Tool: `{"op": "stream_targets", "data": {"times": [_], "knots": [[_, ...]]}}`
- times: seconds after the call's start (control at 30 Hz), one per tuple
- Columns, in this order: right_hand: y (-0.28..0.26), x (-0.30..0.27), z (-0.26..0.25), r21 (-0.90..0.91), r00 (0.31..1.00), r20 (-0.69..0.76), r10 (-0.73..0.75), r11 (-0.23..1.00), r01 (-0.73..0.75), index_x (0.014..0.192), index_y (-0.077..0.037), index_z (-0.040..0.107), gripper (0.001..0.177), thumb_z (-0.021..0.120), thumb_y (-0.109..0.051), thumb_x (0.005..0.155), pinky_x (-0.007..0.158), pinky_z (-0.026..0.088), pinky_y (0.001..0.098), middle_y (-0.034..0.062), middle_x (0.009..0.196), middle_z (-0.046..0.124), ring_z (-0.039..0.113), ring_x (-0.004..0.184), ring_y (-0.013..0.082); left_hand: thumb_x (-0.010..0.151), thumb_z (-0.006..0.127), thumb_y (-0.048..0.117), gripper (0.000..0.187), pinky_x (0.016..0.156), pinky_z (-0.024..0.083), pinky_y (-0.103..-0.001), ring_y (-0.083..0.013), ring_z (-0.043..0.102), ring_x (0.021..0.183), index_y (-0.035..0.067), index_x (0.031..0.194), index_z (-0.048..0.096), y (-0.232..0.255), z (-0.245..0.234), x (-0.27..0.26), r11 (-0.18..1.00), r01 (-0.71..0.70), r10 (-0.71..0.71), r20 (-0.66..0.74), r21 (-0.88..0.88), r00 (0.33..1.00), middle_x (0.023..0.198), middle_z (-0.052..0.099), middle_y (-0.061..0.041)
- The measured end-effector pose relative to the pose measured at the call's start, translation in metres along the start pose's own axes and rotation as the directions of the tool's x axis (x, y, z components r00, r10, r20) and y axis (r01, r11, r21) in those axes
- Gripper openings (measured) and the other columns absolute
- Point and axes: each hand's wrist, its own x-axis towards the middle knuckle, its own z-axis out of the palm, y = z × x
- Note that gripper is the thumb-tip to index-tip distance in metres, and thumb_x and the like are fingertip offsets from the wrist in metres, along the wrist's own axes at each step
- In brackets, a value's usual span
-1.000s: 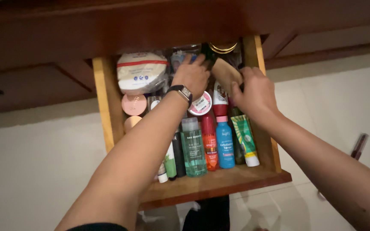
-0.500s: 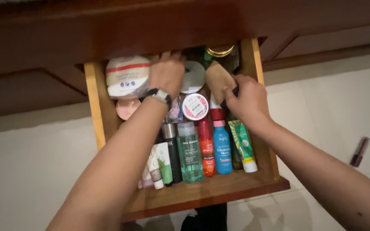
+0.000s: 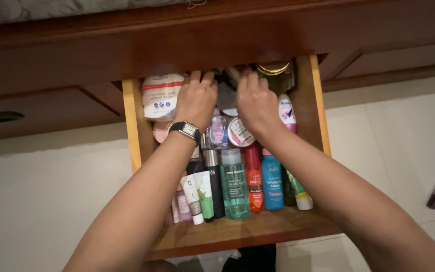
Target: The person organizes personal care items by moving them between a drawer and a small bag on the floor. They open a drawer, place items into a bag, then remove items from the bag and place them back into the drawer. They also open a second drawer and handle a small pouch and a box of wipes.
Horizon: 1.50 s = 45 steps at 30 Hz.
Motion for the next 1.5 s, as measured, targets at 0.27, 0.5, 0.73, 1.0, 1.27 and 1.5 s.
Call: {"op": "stream_targets", "data": {"times": [0.27,0.5,0.73,1.0,1.27,1.5], "knots": [[0.001,0.020,0.039,-0.039,0.998,0.042,-0.045,0.998,0.046,0.124,0.002,0.063,0.045,0.064,-0.006,0.080,0.078,0.061,0.0420,0.0205,0.118,0.064,0.065,0.104,0.0428,0.080,0.068,0.011,0.038,0.097,0.050,-0.042,-0.0331,0.054,0.122,0.002,0.117,0.069,-0.007,0.004,-0.011,0.995,-0.030,0.021,-0.085,-0.097,0.996,0.131,0.062,-0.011],[0.016,0.017,0.052,0.000,0.993,-0.004,-0.120,0.993,0.120,0.129,-0.001,0.063,0.048,0.063,-0.004,0.082,0.087,0.058,0.0427,0.0193,0.128,0.064,0.063,0.111,0.0426,0.072,0.074,0.019,0.055,0.105,0.044,-0.046,-0.0339,0.052,0.123,0.004,0.124,0.064,-0.008,-0.004,-0.016,0.966,-0.067,0.053,-0.062,-0.248,0.997,0.129,0.061,-0.012],[0.025,0.036,0.061,-0.041,0.979,0.151,-0.136,0.989,0.143,0.123,-0.008,0.070,0.033,0.061,-0.012,0.092,0.084,0.058,0.0440,0.0184,0.114,0.070,0.068,0.106,0.0381,0.079,0.069,0.013,0.046,0.110,0.040,-0.047,-0.0319,0.054,0.122,0.007,0.125,0.063,-0.008,-0.003,-0.017,0.971,-0.124,0.107,-0.096,-0.203,0.990,0.130,0.061,-0.009],[0.025,0.061,0.095,-0.069,0.930,0.365,-0.050,0.994,0.081,0.103,-0.019,0.077,0.024,0.058,-0.021,0.090,0.074,0.055,0.0481,0.0129,0.099,0.075,0.072,0.093,0.0315,0.090,0.060,0.003,0.040,0.126,0.034,-0.048,-0.0194,0.060,0.116,0.008,0.130,0.057,-0.008,-0.005,-0.026,0.957,-0.137,0.120,-0.083,-0.257,0.989,0.142,0.058,-0.010],[0.023,0.023,0.044,-0.005,0.986,0.128,-0.103,0.995,0.105,0.118,0.002,0.070,0.038,0.062,-0.004,0.081,0.084,0.057,0.0412,0.0203,0.114,0.070,0.067,0.105,0.0355,0.086,0.065,0.018,0.058,0.115,0.030,-0.061,-0.0268,0.050,0.134,0.015,0.143,0.053,-0.007,-0.019,-0.026,0.980,0.025,-0.045,-0.098,-0.196,0.994,0.143,0.056,-0.009],[0.056,-0.035,-0.061,0.304,0.966,0.108,-0.234,0.933,0.192,0.117,0.004,0.069,0.042,0.065,0.004,0.076,0.087,0.056,0.0445,0.0193,0.112,0.068,0.067,0.103,0.0382,0.088,0.064,0.018,0.065,0.104,0.032,-0.065,-0.0231,0.051,0.132,0.029,0.151,0.049,0.008,0.013,0.006,0.989,0.106,-0.110,0.032,0.101,0.993,0.139,0.059,-0.007]]}}
